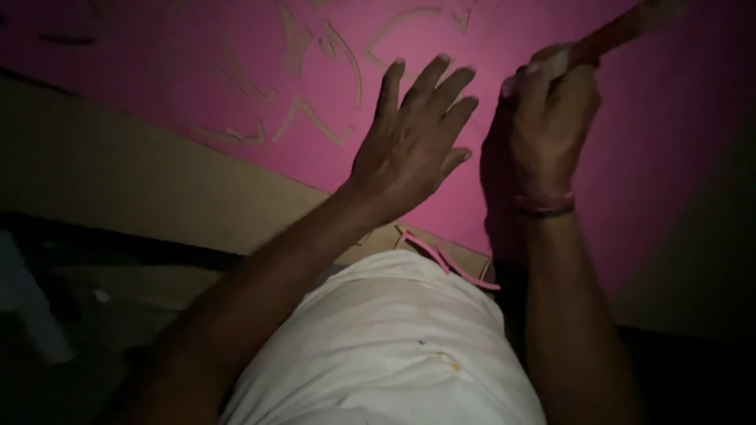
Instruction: The person carves decorative shapes into a pink wood panel using a chisel and a hammer.
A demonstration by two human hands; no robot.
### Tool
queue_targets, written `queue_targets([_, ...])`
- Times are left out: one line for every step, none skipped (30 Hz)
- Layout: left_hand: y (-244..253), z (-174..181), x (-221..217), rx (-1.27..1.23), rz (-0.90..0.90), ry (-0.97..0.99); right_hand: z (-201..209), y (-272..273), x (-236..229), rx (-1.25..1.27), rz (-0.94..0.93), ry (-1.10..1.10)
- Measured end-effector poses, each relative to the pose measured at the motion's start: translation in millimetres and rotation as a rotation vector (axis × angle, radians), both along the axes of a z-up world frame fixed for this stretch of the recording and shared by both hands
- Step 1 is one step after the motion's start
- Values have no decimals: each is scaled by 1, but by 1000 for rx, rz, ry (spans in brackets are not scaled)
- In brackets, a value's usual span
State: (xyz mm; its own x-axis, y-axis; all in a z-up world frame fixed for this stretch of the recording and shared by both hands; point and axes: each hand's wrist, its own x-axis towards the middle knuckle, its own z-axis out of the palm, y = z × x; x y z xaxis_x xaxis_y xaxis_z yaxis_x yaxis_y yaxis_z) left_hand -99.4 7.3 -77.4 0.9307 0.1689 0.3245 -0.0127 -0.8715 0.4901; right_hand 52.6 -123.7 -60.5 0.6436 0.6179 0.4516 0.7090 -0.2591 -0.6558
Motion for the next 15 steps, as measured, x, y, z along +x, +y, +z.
queue_targets([1, 1, -1, -6, -3, 7, 2, 1, 0, -4, 8, 30])
queue_targets([2, 3, -3, -7, -2, 8, 5, 3, -2, -8, 17, 61])
queue_targets([2, 5, -3, -3, 1, 7, 7, 5, -5, 31, -5, 144])
queue_targets([2, 7, -3, 1, 3, 6, 9, 6, -10, 70, -25, 228])
queue_targets([1, 8, -3, 4, 5, 9, 11, 5, -16, 105, -46, 312])
queue_targets([0, 9, -4, 6, 6, 12, 13, 5, -22, 172, -39, 424])
queue_targets([1, 10, -4, 5, 9, 17, 16, 6, -27, 234, -31, 539])
queue_targets([2, 10, -4, 6, 7, 16, 20, 6, -30, 296, -22, 654])
queue_targets([2, 11, -4, 6, 8, 19, 24, 6, -31, 352, -62, 648])
queue_targets([3, 11, -2, 5, 8, 21, 28, 5, -31, 407, -102, 641])
queue_targets([4, 10, -2, 12, 14, 11, 30, 2, -33, 466, -144, 638])
queue_targets([4, 9, -3, 20, 19, 2, 31, -1, -32, 385, -123, 607])
queue_targets([3, 7, -4, 19, 20, -3, 33, -8, -30, 298, -110, 579])
queue_targets([3, 6, -4, 12, 24, 10, 34, -12, -28, 211, -97, 551])
queue_targets([3, 4, -3, 3, 30, 22, 33, -16, -25, 181, -77, 505])
